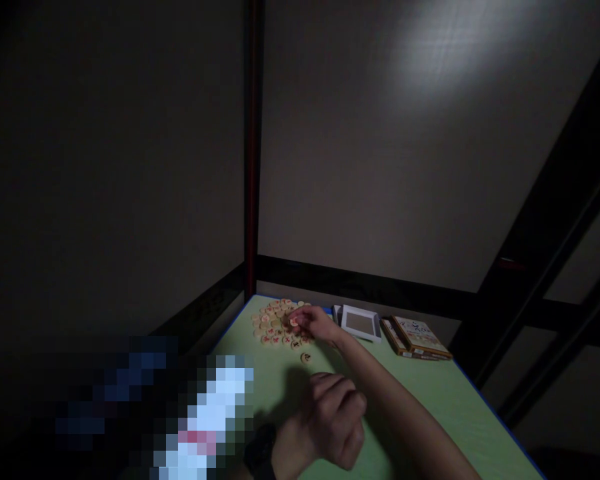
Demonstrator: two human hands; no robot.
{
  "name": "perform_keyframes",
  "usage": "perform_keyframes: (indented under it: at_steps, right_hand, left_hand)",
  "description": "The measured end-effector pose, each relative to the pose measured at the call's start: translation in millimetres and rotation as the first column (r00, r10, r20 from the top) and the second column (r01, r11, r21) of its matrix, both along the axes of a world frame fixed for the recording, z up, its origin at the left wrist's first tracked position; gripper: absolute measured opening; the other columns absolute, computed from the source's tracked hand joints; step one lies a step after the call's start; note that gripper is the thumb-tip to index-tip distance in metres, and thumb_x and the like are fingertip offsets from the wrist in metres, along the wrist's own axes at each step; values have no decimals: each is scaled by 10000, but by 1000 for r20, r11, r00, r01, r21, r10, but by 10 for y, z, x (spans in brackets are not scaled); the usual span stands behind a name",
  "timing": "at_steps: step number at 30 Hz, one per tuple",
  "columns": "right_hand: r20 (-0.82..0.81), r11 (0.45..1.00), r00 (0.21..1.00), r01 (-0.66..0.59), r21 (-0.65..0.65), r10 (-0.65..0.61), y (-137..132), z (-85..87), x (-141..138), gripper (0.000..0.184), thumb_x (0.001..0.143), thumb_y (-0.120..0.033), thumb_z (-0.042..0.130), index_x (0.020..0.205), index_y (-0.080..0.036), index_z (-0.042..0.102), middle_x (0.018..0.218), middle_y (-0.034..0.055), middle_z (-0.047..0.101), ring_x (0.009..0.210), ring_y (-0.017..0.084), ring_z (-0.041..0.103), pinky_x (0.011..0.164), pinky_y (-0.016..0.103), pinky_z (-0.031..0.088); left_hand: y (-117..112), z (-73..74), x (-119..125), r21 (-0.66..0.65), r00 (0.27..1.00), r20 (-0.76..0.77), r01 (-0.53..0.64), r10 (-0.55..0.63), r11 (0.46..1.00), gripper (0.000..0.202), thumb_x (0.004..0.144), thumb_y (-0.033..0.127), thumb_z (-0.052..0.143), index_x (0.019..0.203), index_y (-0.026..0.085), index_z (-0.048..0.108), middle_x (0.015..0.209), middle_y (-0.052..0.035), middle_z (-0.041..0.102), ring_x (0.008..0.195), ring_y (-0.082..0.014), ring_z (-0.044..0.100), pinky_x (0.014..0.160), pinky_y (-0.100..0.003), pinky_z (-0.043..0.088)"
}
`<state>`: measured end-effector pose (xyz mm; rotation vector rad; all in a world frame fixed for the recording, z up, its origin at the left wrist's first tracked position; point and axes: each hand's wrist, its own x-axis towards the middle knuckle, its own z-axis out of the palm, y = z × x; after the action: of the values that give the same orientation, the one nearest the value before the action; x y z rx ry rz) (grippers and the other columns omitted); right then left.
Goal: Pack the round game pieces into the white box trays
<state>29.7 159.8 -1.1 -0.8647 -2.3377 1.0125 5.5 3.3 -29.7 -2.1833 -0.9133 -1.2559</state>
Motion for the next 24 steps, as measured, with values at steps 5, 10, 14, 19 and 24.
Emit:
perform_keyframes:
  at_steps: [5, 10, 14, 19, 24]
  right_hand:
    - [-356, 952, 933, -57, -301, -57, -168, -170, 473, 339, 611, -338, 775, 858, -170, 612, 737, 20, 665, 664, 160, 621, 645, 289, 494]
    - [-379, 986, 921, 32, -164, -93, -299, -413, 736, 265, 644, -309, 717, 858, -183, 623, 805, 41, 683, 752, 191, 615, 735, 332, 501]
    - [-285, 979, 951, 66, -194, -121, -264, -588, 743, 267, 670, -342, 665, 873, -172, 638, 706, 20, 652, 657, 185, 602, 676, 333, 498]
    - [-262, 976, 940, 214, -50, -220, -271, -699, 692, 280, 676, -334, 643, 902, -171, 669, 758, 36, 678, 722, 206, 614, 718, 336, 490]
    - [-278, 966, 934, 252, 61, -226, -371, -716, 669, 236, 719, -326, 641, 910, -188, 656, 770, 20, 675, 737, 194, 607, 718, 309, 478]
  left_hand:
    - [21, 88, -67, 10, 995, 65, -82, 81, 997, 75, 717, 214, 470, 730, 203, 543, 633, -25, 551, 586, -175, 560, 555, -299, 465]
    - [209, 591, -366, -432, 905, -103, -414, 413, 801, 184, 852, 191, 460, 944, 201, 620, 881, -64, 680, 810, -199, 647, 727, -303, 515]
    - [504, 941, -870, -596, 783, -426, -620, 453, 511, 307, 921, 140, 378, 1080, 162, 640, 1070, -140, 675, 974, -231, 652, 838, -329, 503]
    - [802, 804, -1474, -657, 737, -568, -674, 367, 338, 291, 816, 79, 531, 1039, 152, 704, 1082, -154, 692, 999, -237, 657, 854, -291, 494]
    - [908, 500, -1697, -702, 752, -590, -658, 294, 274, 391, 745, 83, 609, 1093, 230, 707, 1149, -95, 687, 1050, -224, 639, 885, -270, 480]
